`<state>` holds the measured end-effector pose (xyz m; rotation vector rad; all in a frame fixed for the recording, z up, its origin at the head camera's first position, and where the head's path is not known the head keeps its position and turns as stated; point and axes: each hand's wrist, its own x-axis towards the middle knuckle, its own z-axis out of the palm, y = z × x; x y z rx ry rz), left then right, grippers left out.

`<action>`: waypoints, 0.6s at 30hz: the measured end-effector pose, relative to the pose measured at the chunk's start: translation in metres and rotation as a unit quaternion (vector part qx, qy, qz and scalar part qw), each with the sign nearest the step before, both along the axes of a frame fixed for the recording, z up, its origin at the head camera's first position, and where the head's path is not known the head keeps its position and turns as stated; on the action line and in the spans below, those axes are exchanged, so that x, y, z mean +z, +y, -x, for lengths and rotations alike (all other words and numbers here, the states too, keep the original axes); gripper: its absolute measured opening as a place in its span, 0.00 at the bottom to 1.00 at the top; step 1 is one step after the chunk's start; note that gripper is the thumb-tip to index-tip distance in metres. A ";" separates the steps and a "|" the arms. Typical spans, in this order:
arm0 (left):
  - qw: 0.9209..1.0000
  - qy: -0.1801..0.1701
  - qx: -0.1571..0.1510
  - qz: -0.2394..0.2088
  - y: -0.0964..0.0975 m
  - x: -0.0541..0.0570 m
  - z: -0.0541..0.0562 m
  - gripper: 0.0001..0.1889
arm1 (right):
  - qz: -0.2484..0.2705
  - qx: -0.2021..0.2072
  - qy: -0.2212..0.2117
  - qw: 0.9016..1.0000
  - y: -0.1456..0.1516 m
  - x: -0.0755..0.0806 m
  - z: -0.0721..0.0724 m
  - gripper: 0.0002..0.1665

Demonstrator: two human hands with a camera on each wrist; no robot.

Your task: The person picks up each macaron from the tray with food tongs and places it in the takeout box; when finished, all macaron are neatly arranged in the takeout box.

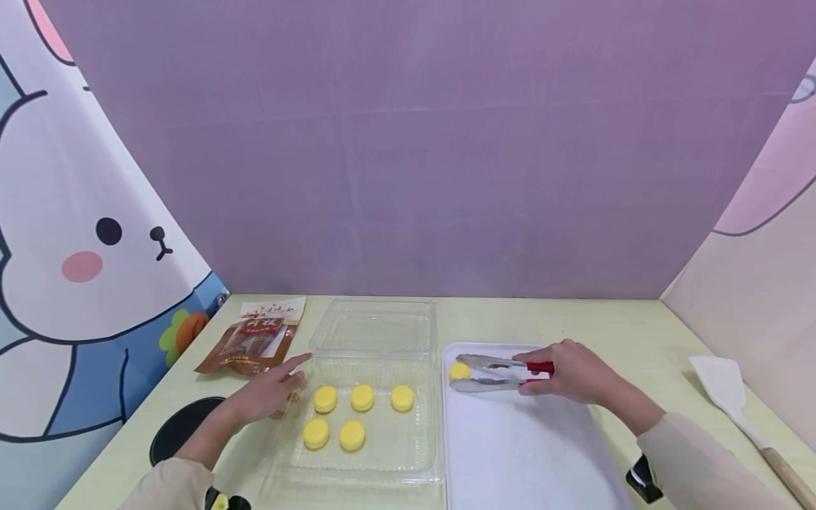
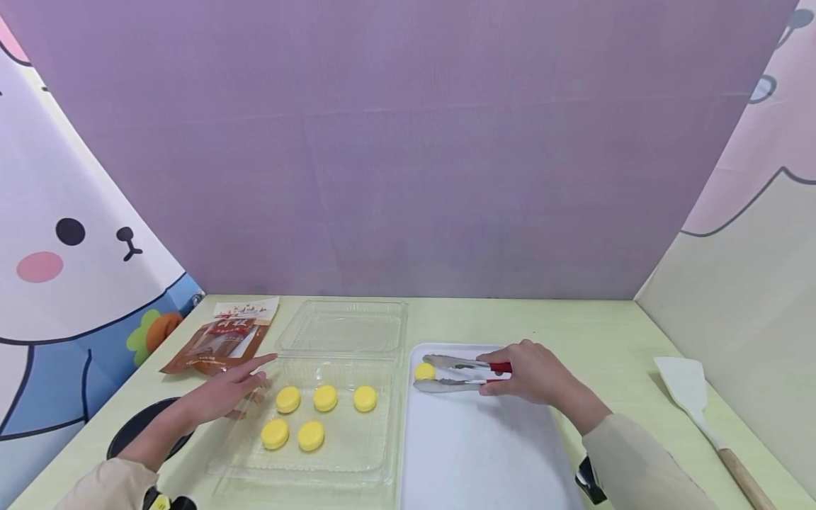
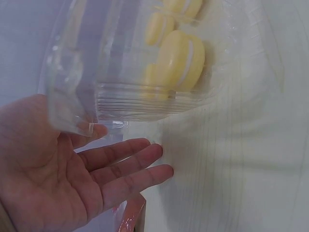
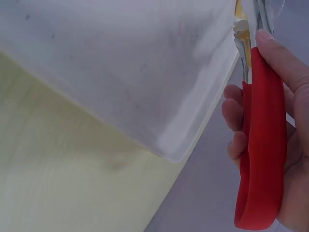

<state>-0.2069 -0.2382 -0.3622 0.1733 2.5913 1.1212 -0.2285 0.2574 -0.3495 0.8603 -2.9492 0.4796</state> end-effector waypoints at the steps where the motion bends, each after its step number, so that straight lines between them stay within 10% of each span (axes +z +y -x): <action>1: 1.000 0.000 0.000 0.000 0.000 0.000 0.000 0.29 | 0.001 0.000 0.003 1.000 0.000 -0.001 0.000 0.33; 18: 1.000 0.000 -0.002 0.001 -0.001 -0.001 0.001 0.29 | 0.032 0.004 0.024 0.999 -0.001 -0.003 -0.007 0.27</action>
